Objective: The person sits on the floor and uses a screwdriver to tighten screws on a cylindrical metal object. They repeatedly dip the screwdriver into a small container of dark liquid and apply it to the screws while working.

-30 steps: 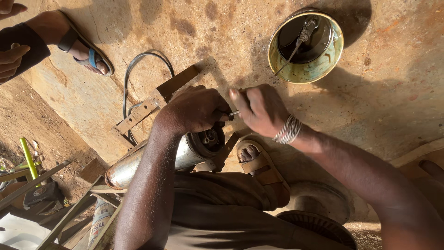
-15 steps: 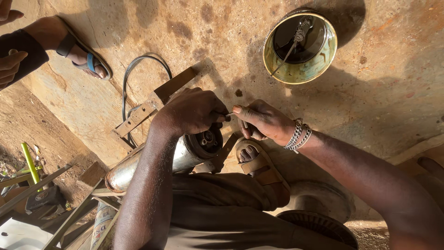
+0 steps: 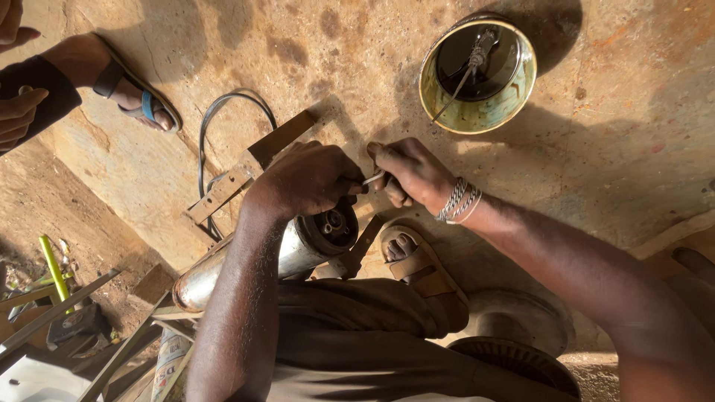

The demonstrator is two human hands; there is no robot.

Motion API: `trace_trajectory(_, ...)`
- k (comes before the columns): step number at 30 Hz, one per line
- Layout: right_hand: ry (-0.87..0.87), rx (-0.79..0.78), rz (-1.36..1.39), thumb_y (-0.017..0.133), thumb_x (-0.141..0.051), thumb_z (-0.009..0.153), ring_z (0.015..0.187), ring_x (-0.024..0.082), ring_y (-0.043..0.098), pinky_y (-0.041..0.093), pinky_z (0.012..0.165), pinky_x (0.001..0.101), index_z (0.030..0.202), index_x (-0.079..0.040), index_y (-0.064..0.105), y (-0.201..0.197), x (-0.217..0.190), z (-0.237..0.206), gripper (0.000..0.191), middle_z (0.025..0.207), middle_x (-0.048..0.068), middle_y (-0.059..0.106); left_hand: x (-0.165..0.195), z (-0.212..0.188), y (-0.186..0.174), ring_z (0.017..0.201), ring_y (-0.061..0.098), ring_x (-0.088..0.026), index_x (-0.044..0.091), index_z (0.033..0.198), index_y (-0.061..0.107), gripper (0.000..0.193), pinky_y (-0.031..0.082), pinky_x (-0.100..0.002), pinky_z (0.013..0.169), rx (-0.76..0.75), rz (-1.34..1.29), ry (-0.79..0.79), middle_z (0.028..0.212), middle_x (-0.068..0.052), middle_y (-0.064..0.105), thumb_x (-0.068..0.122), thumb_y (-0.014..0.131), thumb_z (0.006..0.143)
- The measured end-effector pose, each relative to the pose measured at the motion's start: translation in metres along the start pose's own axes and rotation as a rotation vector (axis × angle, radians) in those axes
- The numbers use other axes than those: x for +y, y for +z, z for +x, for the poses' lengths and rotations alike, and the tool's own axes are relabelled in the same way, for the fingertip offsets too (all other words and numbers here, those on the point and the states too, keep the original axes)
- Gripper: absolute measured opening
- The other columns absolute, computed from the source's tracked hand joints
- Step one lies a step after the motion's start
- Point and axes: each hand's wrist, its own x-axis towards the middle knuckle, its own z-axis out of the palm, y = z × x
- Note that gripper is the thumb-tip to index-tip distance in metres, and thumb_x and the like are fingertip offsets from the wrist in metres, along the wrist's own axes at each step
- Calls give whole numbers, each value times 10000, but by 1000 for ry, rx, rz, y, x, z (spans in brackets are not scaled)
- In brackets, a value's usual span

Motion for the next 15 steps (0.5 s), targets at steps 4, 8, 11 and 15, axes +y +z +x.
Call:
trace_trajectory(4, -1130, 267, -786, 502, -420, 1046, 610, 176, 614, 526, 486, 317, 1077, 28, 580, -21, -13, -13, 456, 924, 173, 673, 2, -1, -2, 869, 757, -201, 217, 985, 810, 183, 552, -425, 848, -8, -37, 24, 878, -15, 792, 336, 699, 901)
trace_trajectory(8, -971, 293, -1039, 499, -443, 1133, 591, 174, 610, 517, 573, 348, 881, -76, 626, -16, -32, -36, 463, 748, 57, 665, -3, -3, -3, 908, 745, -212, 218, 984, 811, 180, 541, -427, 868, 10, -40, 54, 907, -14, 796, 329, 716, 880)
trace_trajectory(11, -394, 169, -959, 489, -504, 1056, 458, 162, 570, 505, 517, 366, 701, -106, 656, -3, -34, -43, 559, 589, 16, 624, -4, -3, -3, 919, 737, -238, 202, 1000, 807, 209, 541, -436, 869, 81, -12, 93, 917, -42, 785, 346, 744, 862)
trace_trajectory(15, -184, 4, -554, 435, -564, 1043, 482, 139, 619, 550, 525, 342, 726, -110, 653, -5, -35, -37, 595, 544, 12, 602, -1, 2, 0, 932, 746, -220, 227, 1024, 811, 213, 554, -426, 886, 65, -30, -2, 923, -26, 792, 317, 750, 841)
